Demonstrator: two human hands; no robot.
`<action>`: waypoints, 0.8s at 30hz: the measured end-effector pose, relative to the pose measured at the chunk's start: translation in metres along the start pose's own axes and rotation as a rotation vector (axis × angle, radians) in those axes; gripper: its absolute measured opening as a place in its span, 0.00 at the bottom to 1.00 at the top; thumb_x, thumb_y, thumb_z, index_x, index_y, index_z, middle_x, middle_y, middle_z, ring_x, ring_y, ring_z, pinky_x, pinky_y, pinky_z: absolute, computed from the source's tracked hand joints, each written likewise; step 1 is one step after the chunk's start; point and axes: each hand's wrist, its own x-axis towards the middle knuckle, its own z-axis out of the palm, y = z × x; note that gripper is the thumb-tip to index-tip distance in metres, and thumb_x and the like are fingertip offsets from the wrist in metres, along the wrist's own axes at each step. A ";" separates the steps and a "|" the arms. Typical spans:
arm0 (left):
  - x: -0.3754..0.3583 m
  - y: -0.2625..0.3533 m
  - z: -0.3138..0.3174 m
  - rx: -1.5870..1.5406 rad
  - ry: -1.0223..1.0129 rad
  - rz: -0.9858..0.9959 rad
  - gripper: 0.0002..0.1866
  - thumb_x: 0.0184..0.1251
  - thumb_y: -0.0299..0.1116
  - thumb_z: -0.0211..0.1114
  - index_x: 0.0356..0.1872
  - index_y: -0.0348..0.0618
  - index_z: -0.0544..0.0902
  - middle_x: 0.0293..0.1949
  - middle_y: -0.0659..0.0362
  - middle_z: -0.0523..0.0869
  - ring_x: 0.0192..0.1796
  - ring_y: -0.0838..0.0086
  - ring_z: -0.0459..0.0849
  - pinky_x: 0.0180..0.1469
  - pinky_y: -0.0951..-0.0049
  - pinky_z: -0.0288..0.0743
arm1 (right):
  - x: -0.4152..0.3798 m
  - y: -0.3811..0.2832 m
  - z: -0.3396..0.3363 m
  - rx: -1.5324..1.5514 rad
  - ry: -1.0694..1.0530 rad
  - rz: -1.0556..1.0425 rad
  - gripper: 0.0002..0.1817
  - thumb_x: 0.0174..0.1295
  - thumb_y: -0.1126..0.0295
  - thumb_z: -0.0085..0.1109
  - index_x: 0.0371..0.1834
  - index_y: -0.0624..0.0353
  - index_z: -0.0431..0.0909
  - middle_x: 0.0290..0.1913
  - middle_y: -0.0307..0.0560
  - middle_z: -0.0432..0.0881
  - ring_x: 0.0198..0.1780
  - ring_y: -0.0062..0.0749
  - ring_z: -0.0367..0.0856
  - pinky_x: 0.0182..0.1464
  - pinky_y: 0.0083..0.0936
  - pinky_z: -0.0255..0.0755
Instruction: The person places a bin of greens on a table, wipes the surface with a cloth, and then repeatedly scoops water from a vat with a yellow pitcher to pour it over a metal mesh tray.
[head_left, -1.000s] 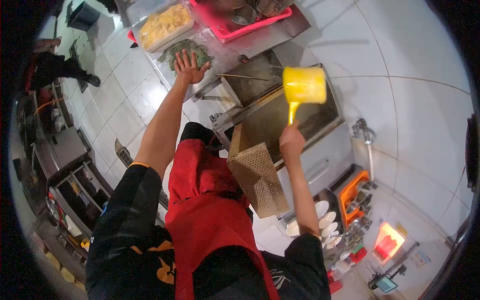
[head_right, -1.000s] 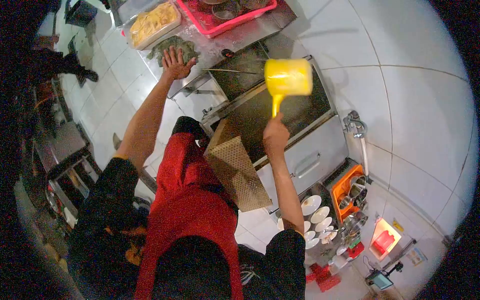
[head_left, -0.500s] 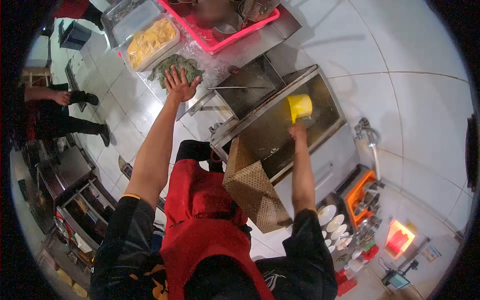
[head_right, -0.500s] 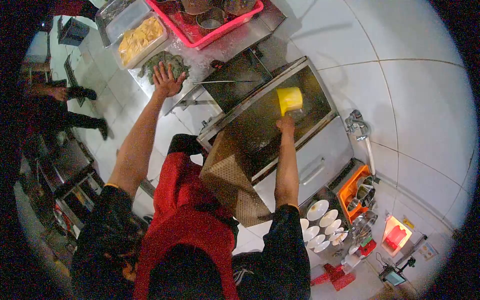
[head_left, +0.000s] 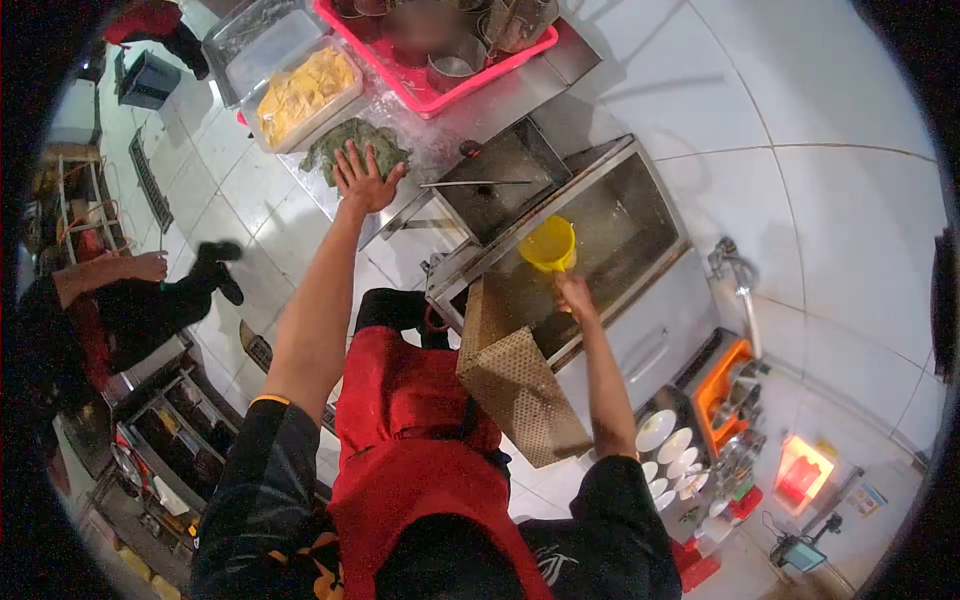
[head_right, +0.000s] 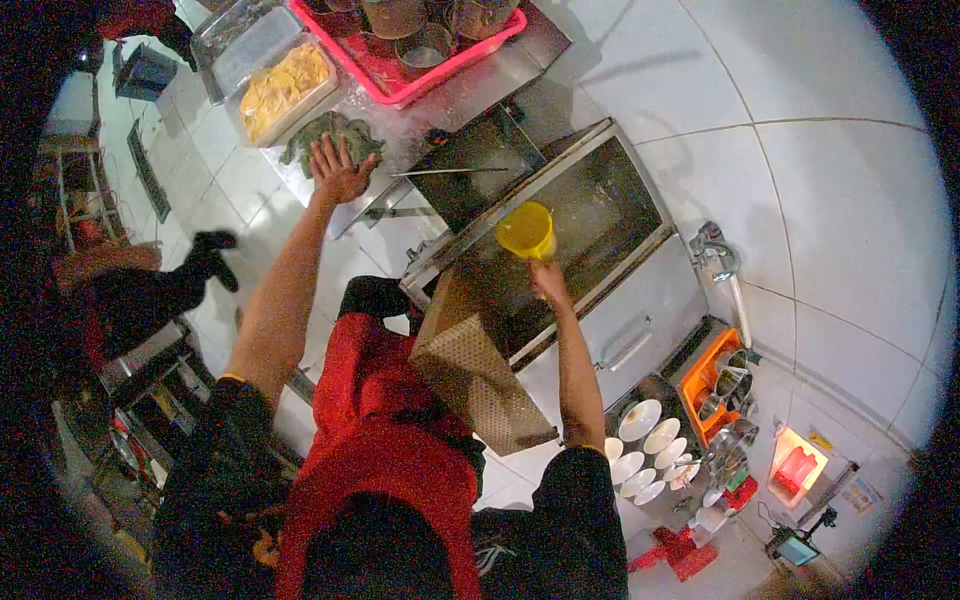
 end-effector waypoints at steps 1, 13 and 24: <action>-0.001 0.000 0.001 0.000 0.002 0.003 0.50 0.61 0.73 0.33 0.73 0.45 0.40 0.73 0.45 0.28 0.73 0.47 0.21 0.70 0.47 0.19 | -0.013 0.003 -0.003 0.273 -0.074 0.172 0.15 0.61 0.58 0.53 0.33 0.61 0.71 0.13 0.36 0.64 0.08 0.23 0.60 0.10 0.25 0.52; -0.004 -0.004 -0.007 0.098 0.011 -0.019 0.50 0.61 0.73 0.34 0.73 0.47 0.36 0.73 0.45 0.27 0.73 0.48 0.20 0.70 0.47 0.19 | -0.164 -0.054 -0.017 0.376 -0.279 -0.013 0.14 0.67 0.61 0.46 0.25 0.55 0.66 0.14 0.29 0.59 0.10 0.16 0.55 0.10 0.18 0.51; -0.019 -0.004 -0.013 -0.034 0.027 0.014 0.51 0.60 0.74 0.35 0.73 0.41 0.43 0.73 0.41 0.31 0.73 0.44 0.24 0.69 0.44 0.22 | -0.166 -0.139 0.015 -0.356 -0.006 -0.459 0.11 0.60 0.69 0.50 0.33 0.70 0.71 0.17 0.49 0.73 0.12 0.33 0.72 0.16 0.33 0.67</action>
